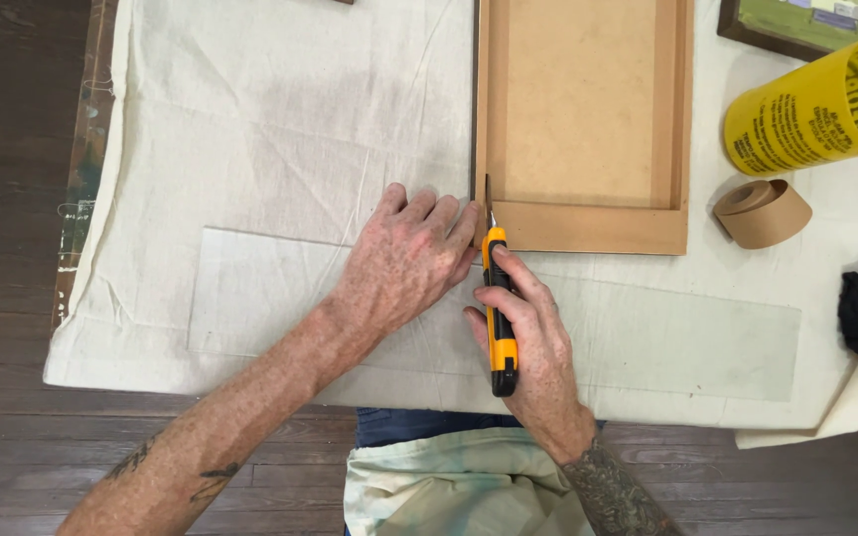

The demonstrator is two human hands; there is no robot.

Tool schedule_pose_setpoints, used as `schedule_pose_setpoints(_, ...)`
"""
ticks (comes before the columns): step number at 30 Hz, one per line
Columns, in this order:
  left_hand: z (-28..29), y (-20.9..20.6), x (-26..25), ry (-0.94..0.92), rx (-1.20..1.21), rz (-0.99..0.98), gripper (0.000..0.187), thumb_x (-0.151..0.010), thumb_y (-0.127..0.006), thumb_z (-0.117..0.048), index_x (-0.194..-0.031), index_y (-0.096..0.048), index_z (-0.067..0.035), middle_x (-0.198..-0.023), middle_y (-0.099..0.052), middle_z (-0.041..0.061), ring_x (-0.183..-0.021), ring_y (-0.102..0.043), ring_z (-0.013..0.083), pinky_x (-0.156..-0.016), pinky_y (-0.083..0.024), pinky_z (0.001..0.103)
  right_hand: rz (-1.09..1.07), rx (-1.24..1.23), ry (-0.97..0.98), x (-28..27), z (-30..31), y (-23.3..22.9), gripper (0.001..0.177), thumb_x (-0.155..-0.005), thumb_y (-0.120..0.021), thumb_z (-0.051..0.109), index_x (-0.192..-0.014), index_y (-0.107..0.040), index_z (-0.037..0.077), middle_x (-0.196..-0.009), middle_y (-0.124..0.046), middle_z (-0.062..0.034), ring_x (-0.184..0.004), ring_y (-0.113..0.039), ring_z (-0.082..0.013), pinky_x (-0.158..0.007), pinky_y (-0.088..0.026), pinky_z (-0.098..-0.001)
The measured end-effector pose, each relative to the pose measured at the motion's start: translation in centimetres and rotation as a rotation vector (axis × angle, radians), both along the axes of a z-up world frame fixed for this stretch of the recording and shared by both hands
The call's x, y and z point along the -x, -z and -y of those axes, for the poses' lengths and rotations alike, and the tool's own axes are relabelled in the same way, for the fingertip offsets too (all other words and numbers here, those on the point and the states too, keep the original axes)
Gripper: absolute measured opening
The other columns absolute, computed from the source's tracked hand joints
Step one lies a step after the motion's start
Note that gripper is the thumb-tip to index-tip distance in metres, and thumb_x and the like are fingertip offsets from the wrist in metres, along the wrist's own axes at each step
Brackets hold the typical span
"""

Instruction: Applying adhesive finishing strips and liquid finish to a wooden tray using a utility knife and brush

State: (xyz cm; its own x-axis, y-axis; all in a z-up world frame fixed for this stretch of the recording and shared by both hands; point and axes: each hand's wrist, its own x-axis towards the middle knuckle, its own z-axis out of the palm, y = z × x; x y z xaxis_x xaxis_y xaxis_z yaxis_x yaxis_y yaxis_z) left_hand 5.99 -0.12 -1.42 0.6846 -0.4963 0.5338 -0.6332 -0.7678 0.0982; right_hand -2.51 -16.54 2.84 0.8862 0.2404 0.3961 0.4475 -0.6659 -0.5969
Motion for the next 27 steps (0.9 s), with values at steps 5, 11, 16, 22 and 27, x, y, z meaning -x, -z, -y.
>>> schedule_pose_setpoints(5,0.3,-0.1,0.0,-0.007,0.002,0.004,0.022,-0.093,-0.066,-0.028,-0.104,-0.072,-0.009,-0.075,-0.048,0.005,-0.068,-0.052,0.0240,-0.071,-0.043,0.041,-0.007,0.006,-0.004,0.4,0.2,0.2,0.030,-0.091,-0.074,-0.001,-0.119,-0.063,0.005,-0.144,-0.056,-0.0205,-0.129,-0.061,-0.0399,-0.101,-0.057,-0.0428)
schedule_pose_setpoints(11,0.4,0.0,0.1,-0.001,-0.012,-0.015,0.021,-0.087,-0.070,-0.026,-0.101,-0.070,-0.010,-0.075,-0.049,0.004,-0.069,-0.053,0.0236,-0.072,-0.043,0.041,-0.024,-0.063,0.005,-0.5,0.3,-0.5,0.031,-0.091,-0.075,0.000,-0.119,-0.061,0.002,-0.144,-0.055,-0.0230,-0.133,-0.058,-0.0448,-0.105,-0.055,-0.0510)
schedule_pose_setpoints(16,0.5,0.1,0.1,-0.015,-0.004,-0.014,0.020,-0.086,-0.070,-0.026,-0.097,-0.070,-0.009,-0.076,-0.051,0.005,-0.069,-0.053,0.0237,-0.074,-0.043,0.042,-0.034,-0.054,0.001,-0.2,0.0,-0.6,0.032,-0.092,-0.074,0.001,-0.120,-0.059,0.002,-0.145,-0.054,-0.0212,-0.134,-0.057,-0.0431,-0.105,-0.054,-0.0501)
schedule_pose_setpoints(22,0.2,-1.0,0.2,-0.104,-0.104,0.099,0.014,-0.096,-0.067,-0.028,-0.090,-0.064,-0.016,-0.073,-0.053,-0.002,-0.067,-0.050,0.0169,-0.067,-0.040,0.034,-0.099,-0.013,-0.026,0.8,0.4,-0.7,0.035,-0.095,-0.074,0.004,-0.124,-0.054,0.005,-0.148,-0.049,-0.0233,-0.143,-0.052,-0.0368,-0.123,-0.044,-0.0457)
schedule_pose_setpoints(27,0.3,-0.8,0.3,-0.106,-0.096,0.115,0.013,-0.096,-0.068,-0.027,-0.091,-0.067,-0.015,-0.074,-0.054,-0.002,-0.068,-0.051,0.0173,-0.069,-0.042,0.035,-0.110,0.008,-0.006,1.1,0.3,-0.6,0.035,-0.096,-0.073,0.005,-0.124,-0.054,0.007,-0.149,-0.049,-0.0216,-0.142,-0.053,-0.0354,-0.122,-0.045,-0.0442)
